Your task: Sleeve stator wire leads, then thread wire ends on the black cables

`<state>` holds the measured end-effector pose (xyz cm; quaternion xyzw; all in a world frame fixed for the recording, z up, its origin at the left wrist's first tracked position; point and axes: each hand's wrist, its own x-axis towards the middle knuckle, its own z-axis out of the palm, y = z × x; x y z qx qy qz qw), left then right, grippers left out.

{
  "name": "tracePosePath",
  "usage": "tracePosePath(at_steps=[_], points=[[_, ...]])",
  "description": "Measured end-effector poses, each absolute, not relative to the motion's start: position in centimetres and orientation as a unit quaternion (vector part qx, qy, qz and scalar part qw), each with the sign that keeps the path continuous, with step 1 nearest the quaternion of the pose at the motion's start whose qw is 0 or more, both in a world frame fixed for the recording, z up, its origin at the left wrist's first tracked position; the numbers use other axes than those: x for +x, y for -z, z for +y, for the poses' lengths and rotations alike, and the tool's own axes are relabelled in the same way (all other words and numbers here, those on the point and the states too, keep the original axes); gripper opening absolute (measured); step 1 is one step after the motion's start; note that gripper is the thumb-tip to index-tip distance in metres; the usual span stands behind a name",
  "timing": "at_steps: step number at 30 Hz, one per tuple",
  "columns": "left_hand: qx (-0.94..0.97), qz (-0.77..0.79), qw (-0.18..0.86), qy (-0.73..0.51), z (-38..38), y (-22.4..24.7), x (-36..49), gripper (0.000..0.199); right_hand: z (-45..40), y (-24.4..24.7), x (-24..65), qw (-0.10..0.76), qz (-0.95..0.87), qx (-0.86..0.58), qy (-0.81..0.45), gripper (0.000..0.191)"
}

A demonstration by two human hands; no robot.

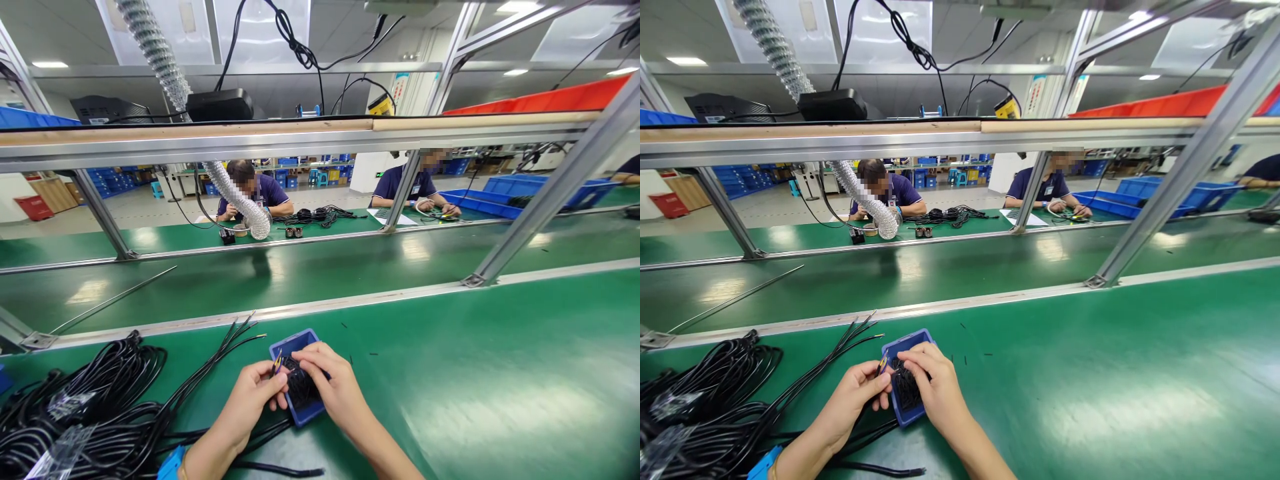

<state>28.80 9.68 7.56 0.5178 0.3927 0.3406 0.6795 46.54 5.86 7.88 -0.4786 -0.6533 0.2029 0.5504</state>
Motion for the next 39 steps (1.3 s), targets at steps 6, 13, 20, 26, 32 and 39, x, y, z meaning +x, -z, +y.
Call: tracePosePath(at_steps=[6,13,20,26,32,39], points=[[0.526,0.385,0.676,-0.344,10.0,-6.5,28.7,0.049,5.8,-7.9,46.4,0.551,-0.656,-0.476,-0.200,0.019],[0.539,0.385,0.671,-0.334,9.7,-7.2,28.9,0.049,5.4,-7.9,46.9,0.493,-0.737,-0.431,-0.168,0.032],[0.529,0.377,0.669,-0.361,9.7,-7.6,28.8,0.040,5.4,-8.0,46.8,0.452,-0.719,-0.497,-0.179,0.019],[0.546,0.379,0.668,-0.334,9.1,-8.1,28.8,0.032,5.4,-8.3,45.9,0.444,-0.684,-0.513,-0.268,0.012],[0.593,0.345,0.660,-0.306,8.6,-8.8,28.4,0.025,4.8,-10.3,48.8,0.381,-0.716,-0.445,-0.380,0.009],[0.751,0.168,0.637,-0.046,8.4,-10.8,26.6,0.008,6.8,-7.5,47.6,0.175,-0.777,-0.604,-0.026,0.009]])
